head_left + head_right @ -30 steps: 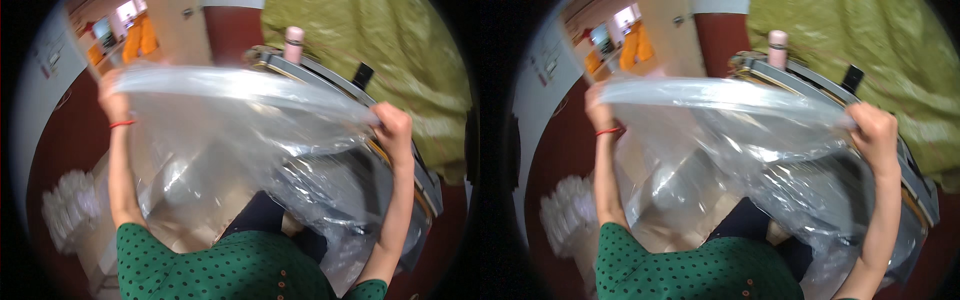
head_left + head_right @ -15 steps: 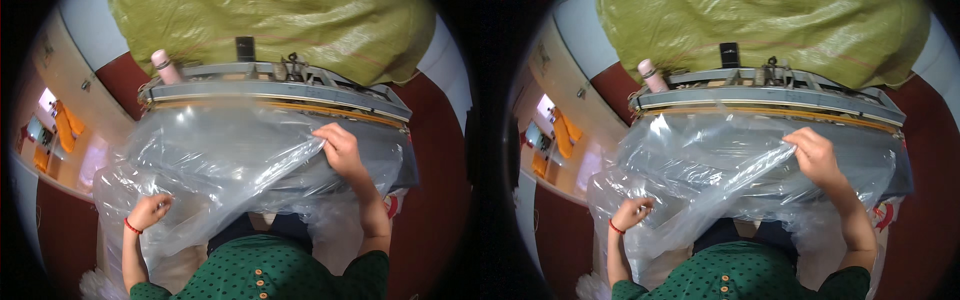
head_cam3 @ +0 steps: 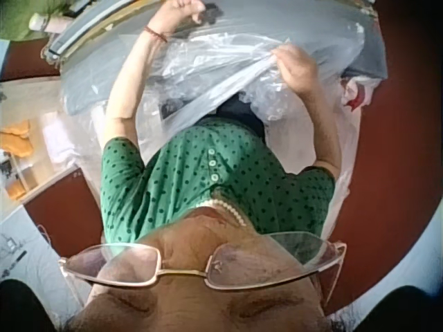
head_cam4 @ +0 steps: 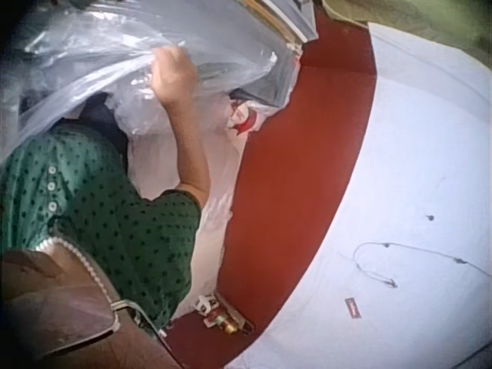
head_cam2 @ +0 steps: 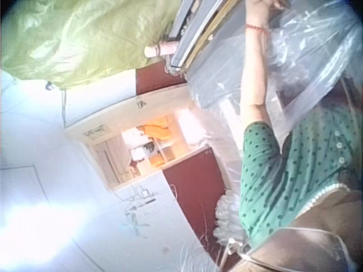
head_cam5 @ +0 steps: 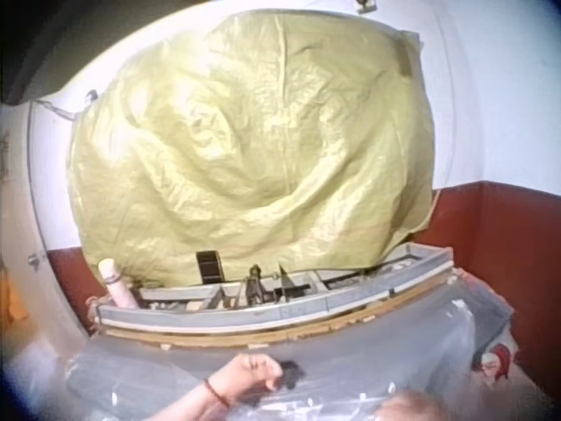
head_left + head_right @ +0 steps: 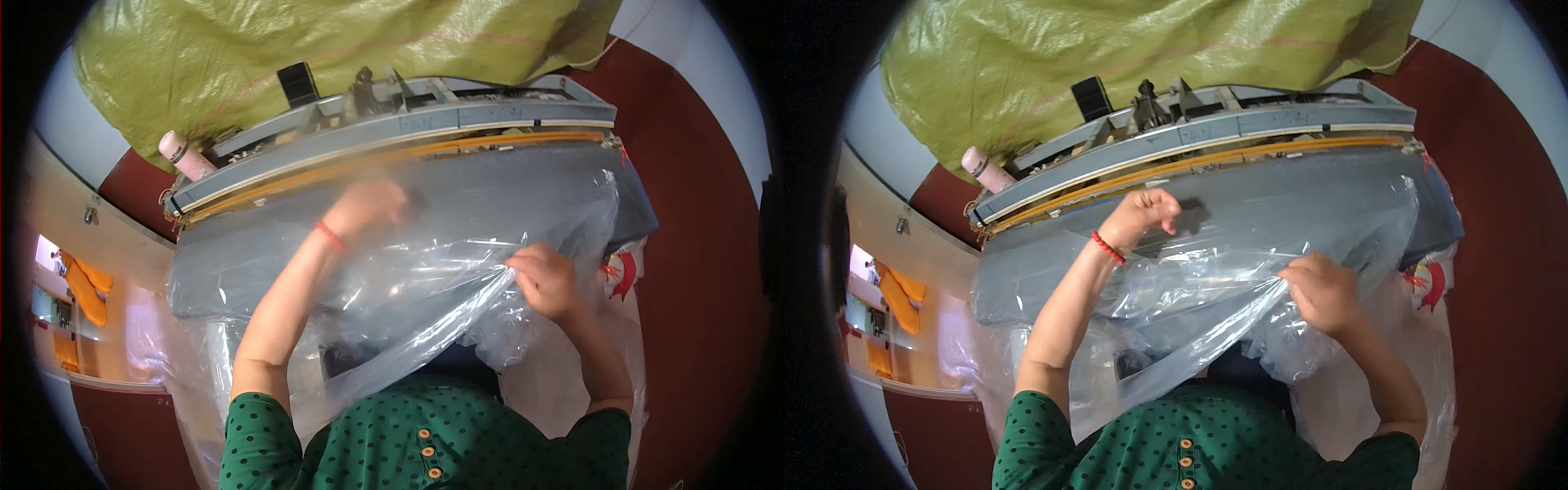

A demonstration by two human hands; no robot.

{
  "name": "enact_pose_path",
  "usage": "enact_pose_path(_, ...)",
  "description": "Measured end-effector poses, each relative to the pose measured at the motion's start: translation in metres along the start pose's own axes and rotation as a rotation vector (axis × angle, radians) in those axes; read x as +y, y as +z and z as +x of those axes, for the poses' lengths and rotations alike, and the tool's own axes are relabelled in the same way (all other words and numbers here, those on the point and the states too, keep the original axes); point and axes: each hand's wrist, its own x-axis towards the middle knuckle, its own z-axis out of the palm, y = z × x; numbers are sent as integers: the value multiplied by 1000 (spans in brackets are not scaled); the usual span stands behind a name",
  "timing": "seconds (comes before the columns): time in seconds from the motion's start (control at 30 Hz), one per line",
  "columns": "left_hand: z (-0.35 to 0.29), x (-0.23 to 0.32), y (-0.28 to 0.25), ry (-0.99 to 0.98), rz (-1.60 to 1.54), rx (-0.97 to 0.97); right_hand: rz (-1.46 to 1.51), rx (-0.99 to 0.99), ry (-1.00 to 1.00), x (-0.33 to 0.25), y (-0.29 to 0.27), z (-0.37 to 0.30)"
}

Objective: The recorder is using an industrial heat sealing machine to seal large plastic bags.

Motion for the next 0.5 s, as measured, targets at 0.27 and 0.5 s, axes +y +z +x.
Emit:
enact_pose_path(0.27,-35,41,-12,-85,-37,-206,-41,6,15,10,-6,-10)
enact_pose_path(0.5,-81,23,-4,-422,-90,-181,-137,-30,-56,5,-1,-21)
